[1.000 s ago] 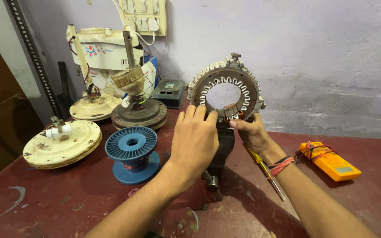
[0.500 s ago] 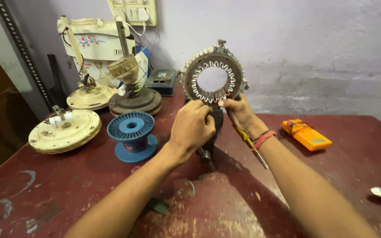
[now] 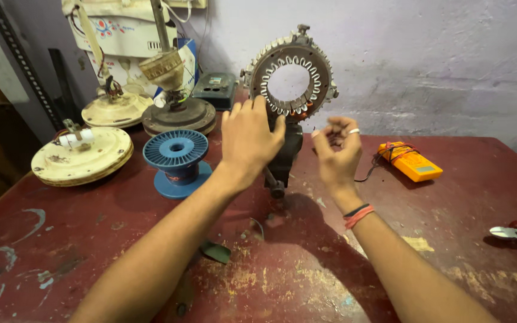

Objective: The person holds a motor stator clamped in a vise and uses a screwdriver to adjust or inspect the copper windings. They rotate the stator to access different sections and continue manipulating the internal components throughout the clip.

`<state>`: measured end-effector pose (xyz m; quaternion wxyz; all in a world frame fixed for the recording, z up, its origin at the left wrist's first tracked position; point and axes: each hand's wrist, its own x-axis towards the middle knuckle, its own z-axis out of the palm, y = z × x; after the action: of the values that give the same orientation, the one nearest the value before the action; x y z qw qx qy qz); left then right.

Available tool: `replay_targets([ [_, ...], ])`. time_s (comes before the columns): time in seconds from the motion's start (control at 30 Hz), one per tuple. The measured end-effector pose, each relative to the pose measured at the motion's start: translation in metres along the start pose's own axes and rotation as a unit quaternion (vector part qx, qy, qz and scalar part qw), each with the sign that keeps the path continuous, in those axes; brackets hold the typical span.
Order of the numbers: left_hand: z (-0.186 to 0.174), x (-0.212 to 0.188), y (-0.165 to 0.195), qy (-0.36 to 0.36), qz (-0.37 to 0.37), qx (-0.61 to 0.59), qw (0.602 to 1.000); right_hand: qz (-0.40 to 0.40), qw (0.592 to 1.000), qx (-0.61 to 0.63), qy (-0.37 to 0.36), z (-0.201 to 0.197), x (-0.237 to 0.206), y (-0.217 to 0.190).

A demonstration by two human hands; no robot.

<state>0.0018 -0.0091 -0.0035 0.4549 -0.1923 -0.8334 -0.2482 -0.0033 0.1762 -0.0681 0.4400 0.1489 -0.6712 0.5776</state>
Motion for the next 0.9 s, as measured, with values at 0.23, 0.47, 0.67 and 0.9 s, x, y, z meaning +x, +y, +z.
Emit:
replay_targets([
  [0.23,0.006,0.0,-0.006,-0.072,-0.017,-0.062,0.995,-0.093,0.99,-0.087,-0.062,0.011,-0.028,-0.02],
  [0.47,-0.001,0.0,0.009,-0.044,-0.022,-0.124,0.991,-0.124,0.979,-0.141,-0.076,0.011,-0.032,-0.03],
  [0.67,-0.008,0.002,0.009,-0.116,-0.044,-0.122,0.985,-0.136,0.974,-0.156,-0.093,0.012,-0.037,-0.034],
  [0.9,-0.007,-0.001,0.009,-0.116,0.009,-0.038,0.992,-0.122,0.986,-0.109,-0.04,0.014,-0.024,-0.042],
])
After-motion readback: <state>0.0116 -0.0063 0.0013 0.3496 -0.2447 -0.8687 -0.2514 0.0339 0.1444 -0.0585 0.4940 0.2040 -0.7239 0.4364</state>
